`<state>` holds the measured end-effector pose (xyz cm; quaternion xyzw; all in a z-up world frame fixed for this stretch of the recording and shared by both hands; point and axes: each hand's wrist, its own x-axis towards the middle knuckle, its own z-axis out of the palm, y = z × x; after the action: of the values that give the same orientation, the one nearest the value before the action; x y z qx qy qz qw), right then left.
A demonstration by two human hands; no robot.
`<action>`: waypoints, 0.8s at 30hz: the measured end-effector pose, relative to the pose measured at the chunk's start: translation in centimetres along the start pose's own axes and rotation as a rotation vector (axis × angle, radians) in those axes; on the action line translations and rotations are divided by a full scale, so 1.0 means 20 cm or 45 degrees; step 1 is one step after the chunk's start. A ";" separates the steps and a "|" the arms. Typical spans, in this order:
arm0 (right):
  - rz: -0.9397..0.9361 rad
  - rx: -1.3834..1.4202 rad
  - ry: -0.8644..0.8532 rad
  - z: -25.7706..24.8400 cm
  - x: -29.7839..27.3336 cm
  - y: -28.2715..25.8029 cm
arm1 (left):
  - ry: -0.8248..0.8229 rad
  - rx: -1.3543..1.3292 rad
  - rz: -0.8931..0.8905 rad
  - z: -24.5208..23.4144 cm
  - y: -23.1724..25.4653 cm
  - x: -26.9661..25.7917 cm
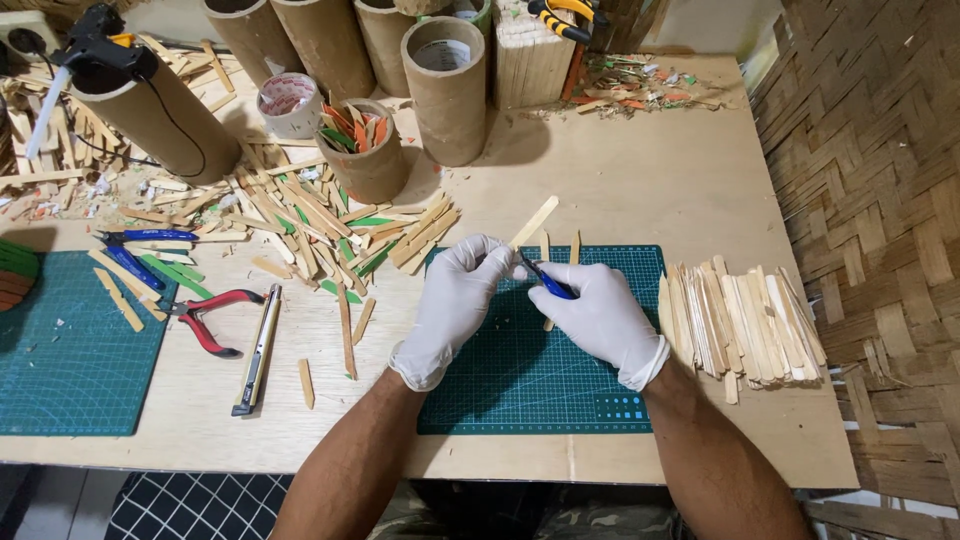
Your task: Shaping the ends of wooden sticks into points using a hand cutter
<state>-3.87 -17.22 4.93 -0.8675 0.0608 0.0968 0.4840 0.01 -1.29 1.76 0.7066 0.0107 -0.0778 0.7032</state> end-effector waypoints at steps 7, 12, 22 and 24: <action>0.036 0.014 -0.014 -0.01 -0.01 -0.04 | -0.009 0.008 0.001 0.00 0.03 -0.01; 0.002 0.013 -0.005 0.00 -0.01 -0.04 | -0.017 0.013 0.001 0.01 0.05 -0.02; -0.075 0.014 0.056 0.00 -0.01 -0.05 | 0.000 -0.006 -0.012 0.01 -0.02 -0.01; -0.096 0.011 0.056 0.00 0.00 -0.03 | 0.014 0.011 0.005 0.01 -0.04 0.00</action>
<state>-3.68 -16.89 5.51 -0.8691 0.0392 0.0591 0.4895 -0.21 -1.43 0.90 0.7102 0.0129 -0.0727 0.7001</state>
